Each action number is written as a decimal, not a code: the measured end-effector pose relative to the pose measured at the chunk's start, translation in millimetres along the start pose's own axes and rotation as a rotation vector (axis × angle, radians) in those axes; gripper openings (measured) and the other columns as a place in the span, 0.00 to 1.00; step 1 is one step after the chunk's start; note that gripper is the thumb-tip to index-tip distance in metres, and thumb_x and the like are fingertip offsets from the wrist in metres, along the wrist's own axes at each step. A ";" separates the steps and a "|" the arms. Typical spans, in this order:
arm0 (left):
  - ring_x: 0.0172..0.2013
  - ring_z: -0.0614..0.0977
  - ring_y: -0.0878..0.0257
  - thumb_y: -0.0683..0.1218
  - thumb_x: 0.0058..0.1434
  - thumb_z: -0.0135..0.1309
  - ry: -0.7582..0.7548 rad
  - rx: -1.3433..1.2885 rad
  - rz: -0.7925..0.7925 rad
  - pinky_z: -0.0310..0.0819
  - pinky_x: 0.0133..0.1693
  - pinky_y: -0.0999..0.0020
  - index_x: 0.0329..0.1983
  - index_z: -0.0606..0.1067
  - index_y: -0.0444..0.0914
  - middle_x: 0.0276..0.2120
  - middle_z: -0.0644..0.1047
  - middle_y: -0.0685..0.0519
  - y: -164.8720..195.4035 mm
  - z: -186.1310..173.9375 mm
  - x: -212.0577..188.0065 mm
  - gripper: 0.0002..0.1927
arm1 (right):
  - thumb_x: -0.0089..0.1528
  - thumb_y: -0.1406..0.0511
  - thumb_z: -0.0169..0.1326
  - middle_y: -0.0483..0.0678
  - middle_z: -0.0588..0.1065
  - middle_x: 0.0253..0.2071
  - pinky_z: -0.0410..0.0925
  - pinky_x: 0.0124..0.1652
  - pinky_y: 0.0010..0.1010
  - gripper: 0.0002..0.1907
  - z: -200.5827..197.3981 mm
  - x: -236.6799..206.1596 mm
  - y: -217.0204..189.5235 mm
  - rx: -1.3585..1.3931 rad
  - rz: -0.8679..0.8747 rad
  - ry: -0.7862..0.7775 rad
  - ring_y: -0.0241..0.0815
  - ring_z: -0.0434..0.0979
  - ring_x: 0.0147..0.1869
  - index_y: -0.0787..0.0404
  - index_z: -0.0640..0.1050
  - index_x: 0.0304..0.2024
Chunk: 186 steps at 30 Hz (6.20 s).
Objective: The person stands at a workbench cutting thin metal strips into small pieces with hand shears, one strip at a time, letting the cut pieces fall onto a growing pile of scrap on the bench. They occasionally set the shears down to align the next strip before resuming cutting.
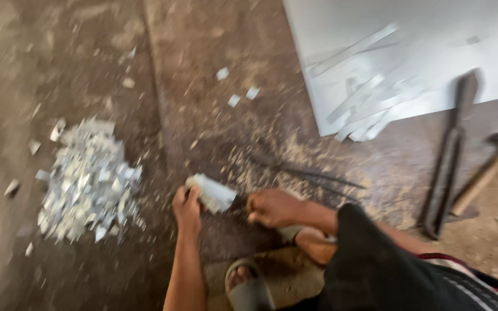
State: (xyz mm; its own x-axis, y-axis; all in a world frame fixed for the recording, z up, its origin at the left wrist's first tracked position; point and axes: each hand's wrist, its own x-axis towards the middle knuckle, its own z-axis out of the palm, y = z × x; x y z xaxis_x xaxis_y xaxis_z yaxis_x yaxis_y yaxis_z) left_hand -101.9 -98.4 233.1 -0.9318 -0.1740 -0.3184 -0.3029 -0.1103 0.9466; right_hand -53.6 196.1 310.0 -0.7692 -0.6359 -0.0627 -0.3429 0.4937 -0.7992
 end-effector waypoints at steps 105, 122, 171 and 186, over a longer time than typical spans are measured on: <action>0.25 0.83 0.62 0.32 0.64 0.52 0.038 -0.131 -0.234 0.83 0.26 0.68 0.46 0.75 0.28 0.32 0.80 0.46 38.1 54.1 29.1 0.08 | 0.49 0.61 0.70 0.51 0.76 0.49 0.72 0.44 0.44 0.16 -63.0 -92.5 108.8 -0.522 0.505 0.108 0.56 0.78 0.50 0.67 0.80 0.19; 0.26 0.82 0.62 0.36 0.69 0.50 -0.004 -0.319 -0.126 0.82 0.27 0.63 0.50 0.71 0.31 0.33 0.79 0.48 62.9 90.3 97.4 0.08 | 0.68 0.51 0.51 0.58 0.70 0.18 0.66 0.30 0.45 0.26 -71.9 -27.6 76.6 -0.332 0.715 0.028 0.55 0.72 0.25 0.64 0.75 0.25; 0.27 0.78 0.69 0.34 0.65 0.51 -0.068 -0.075 0.199 0.79 0.23 0.72 0.46 0.70 0.33 0.34 0.78 0.50 231.4 120.9 158.9 0.07 | 0.70 0.51 0.38 0.50 0.73 0.33 0.68 0.40 0.43 0.25 -72.7 98.4 46.1 0.217 0.469 0.154 0.42 0.71 0.36 0.61 0.77 0.49; 0.25 0.78 0.68 0.34 0.66 0.50 -0.041 -0.029 0.161 0.77 0.22 0.73 0.44 0.70 0.35 0.33 0.79 0.50 235.5 122.0 139.5 0.05 | 0.71 0.55 0.45 0.54 0.70 0.24 0.63 0.28 0.43 0.20 -50.8 107.4 70.2 0.176 0.480 0.245 0.44 0.66 0.24 0.64 0.78 0.43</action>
State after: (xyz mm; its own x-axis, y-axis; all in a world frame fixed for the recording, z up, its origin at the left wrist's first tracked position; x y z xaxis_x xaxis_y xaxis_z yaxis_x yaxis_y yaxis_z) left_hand -327.7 -29.3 417.7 -0.9754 -0.1519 -0.1600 -0.1438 -0.1121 0.9832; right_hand -187.6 192.6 277.5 -0.9265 -0.1977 -0.3200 0.1553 0.5740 -0.8040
